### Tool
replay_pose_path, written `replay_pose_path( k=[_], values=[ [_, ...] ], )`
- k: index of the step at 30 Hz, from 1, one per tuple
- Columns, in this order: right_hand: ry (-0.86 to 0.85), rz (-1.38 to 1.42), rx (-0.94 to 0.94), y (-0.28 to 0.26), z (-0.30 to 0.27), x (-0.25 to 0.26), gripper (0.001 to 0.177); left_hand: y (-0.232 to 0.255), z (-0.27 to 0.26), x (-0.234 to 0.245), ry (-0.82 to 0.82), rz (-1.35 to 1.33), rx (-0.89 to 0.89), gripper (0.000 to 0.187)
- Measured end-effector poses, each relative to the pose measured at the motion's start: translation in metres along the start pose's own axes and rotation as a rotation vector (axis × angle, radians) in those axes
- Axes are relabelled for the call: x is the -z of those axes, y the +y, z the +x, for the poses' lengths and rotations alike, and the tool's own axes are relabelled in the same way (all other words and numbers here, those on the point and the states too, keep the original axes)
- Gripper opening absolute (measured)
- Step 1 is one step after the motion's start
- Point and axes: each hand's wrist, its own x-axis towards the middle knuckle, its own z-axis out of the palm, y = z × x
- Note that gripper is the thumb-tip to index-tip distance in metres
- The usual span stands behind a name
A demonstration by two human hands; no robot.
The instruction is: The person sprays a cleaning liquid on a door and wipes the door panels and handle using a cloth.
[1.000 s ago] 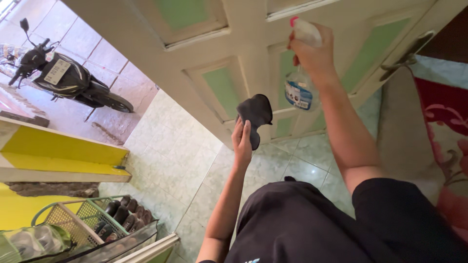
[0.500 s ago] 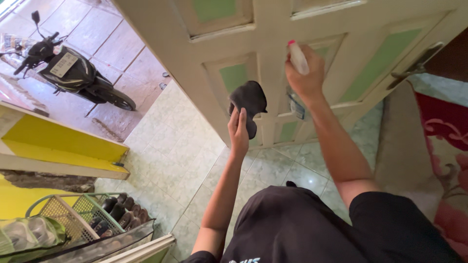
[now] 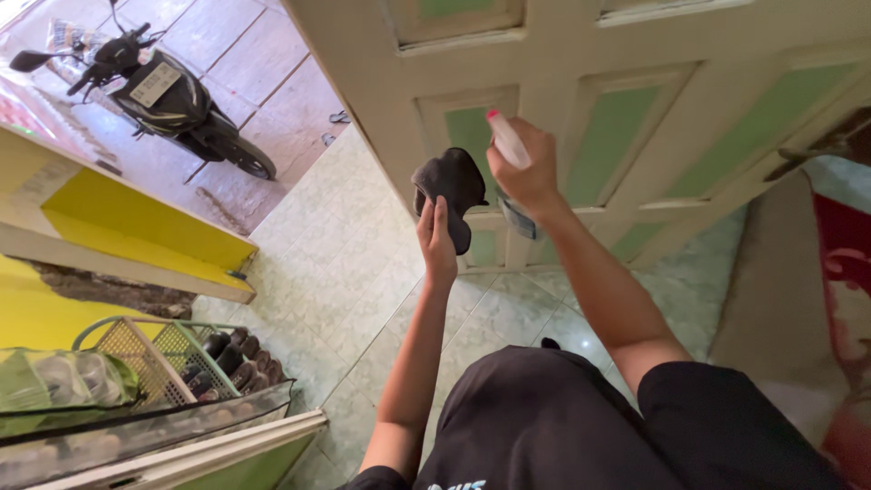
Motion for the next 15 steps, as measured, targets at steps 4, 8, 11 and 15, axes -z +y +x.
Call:
replay_pose_path(
  k=[4, 8, 11, 15],
  values=[
    [-0.072, 0.024, 0.043, -0.007, -0.006, -0.017, 0.009, -0.008, -0.004, 0.020, 0.011, -0.003, -0.035, 0.032],
    [-0.124, 0.108, 0.113, -0.014, -0.007, -0.023, 0.017, -0.010, -0.011, 0.032, 0.010, 0.011, -0.040, 0.030],
    [-0.064, 0.054, -0.029, -0.008, -0.008, -0.020, 0.005, -0.004, -0.016, 0.030, 0.034, 0.030, -0.025, 0.032],
    [0.034, 0.031, -0.059, 0.008, -0.015, 0.006, 0.004, -0.003, -0.022, 0.012, 0.045, 0.002, 0.013, 0.037]
  ],
)
